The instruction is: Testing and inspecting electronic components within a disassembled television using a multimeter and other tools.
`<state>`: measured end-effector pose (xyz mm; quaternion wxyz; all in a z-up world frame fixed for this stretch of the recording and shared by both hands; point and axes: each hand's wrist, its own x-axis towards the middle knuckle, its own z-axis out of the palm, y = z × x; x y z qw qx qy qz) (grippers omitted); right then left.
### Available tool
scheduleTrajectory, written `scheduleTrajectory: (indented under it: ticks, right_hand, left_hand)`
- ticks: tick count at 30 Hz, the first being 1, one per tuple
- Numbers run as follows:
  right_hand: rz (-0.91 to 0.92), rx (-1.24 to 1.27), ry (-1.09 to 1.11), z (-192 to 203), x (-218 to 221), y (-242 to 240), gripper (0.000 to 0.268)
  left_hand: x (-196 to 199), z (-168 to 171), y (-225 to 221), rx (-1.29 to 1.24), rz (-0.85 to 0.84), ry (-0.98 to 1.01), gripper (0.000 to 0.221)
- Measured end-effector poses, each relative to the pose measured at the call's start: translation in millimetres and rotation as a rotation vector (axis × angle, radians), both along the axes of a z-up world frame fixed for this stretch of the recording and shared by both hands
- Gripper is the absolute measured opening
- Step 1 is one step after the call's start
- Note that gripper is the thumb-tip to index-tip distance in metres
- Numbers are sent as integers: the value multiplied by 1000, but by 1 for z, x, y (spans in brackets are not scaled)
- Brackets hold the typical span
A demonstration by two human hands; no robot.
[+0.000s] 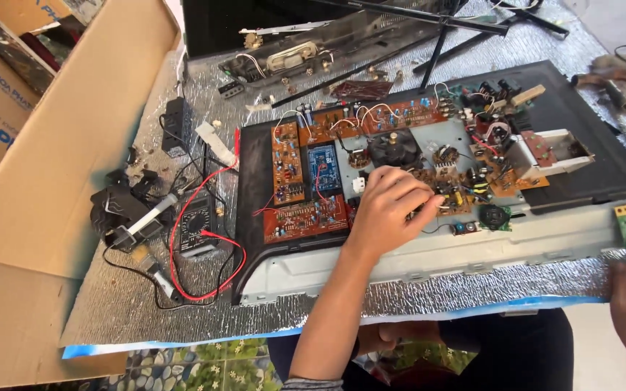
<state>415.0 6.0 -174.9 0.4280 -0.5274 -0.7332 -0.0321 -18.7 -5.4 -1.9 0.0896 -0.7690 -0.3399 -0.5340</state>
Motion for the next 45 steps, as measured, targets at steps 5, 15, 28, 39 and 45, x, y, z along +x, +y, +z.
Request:
scheduleTrajectory:
  ticks: [5,15,28,39,45]
  right_hand:
    - [16,-90,30,12,27,0,47]
    - [-392,-239,-88,122,-5,-40,66]
    - [-141,-381,1054,71,-12,-59,36]
    - [-23,-221,1304,25,-26,-54,33]
    - [-50,-343,1462,37,-31,-58,42]
  left_hand:
    - [2,1,2,25,-22,17,20]
    - [2,5,0,-29,1,29,16]
    - [8,9,0,-8,-2,48,17]
    - [7,13,-1,7,9,31,20]
    - [9,11,0,24,-5,44,21]
